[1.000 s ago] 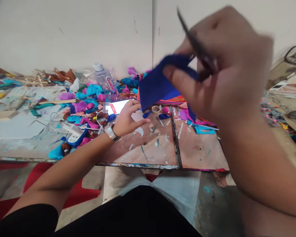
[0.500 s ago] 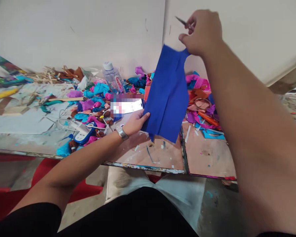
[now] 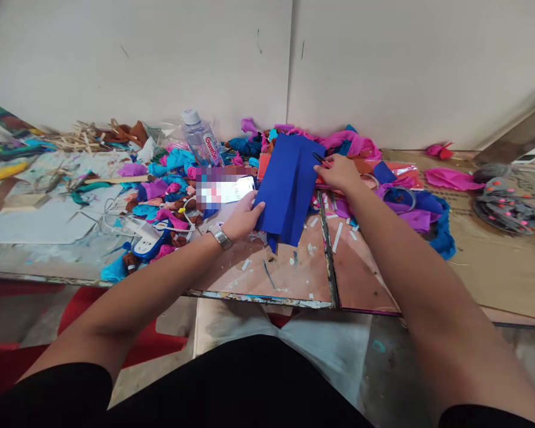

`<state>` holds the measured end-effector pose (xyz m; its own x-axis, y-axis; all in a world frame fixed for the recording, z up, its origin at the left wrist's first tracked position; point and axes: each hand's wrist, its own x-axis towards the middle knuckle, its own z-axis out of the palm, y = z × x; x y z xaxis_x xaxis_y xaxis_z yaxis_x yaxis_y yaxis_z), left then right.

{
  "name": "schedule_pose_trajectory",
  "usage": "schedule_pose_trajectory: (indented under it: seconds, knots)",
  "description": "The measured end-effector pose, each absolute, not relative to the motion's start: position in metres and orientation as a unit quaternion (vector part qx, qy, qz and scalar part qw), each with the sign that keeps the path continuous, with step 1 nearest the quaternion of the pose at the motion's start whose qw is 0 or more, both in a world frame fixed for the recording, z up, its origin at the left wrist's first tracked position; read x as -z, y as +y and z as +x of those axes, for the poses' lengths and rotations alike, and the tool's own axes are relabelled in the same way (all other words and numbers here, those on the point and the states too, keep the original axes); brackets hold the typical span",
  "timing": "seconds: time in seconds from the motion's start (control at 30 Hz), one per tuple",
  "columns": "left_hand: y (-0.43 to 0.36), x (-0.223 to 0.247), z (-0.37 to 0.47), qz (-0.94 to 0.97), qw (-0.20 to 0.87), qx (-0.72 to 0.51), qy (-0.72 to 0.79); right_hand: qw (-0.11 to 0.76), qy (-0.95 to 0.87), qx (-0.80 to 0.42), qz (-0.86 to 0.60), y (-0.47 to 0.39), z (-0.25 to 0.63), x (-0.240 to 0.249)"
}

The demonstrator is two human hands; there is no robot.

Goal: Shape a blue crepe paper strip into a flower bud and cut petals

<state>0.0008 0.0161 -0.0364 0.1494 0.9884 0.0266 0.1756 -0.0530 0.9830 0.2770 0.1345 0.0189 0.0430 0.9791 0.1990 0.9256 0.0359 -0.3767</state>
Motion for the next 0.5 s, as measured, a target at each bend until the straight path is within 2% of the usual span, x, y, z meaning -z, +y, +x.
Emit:
schedule_pose_trajectory:
  seconds: [0.13, 0.27, 0.33, 0.5]
  knots:
    - [0.012, 0.034, 0.001, 0.567, 0.532, -0.394, 0.490, 0.225, -0.649, -0.067, -0.724, 0.155, 0.274, -0.009]
    - [0.013, 0.037, -0.002, 0.576, 0.536, -0.408, 0.463, 0.232, -0.647, -0.065, -0.724, 0.172, 0.265, -0.009]
    - [0.015, 0.039, -0.004, 0.613, 0.494, -0.423, 0.449, 0.243, -0.649, -0.075, -0.717, 0.176, 0.262, -0.010]
    - [0.020, 0.042, -0.009, 0.718, 0.312, -0.457, 0.422, 0.302, -0.659, -0.054, -0.687, 0.180, 0.255, -0.019]
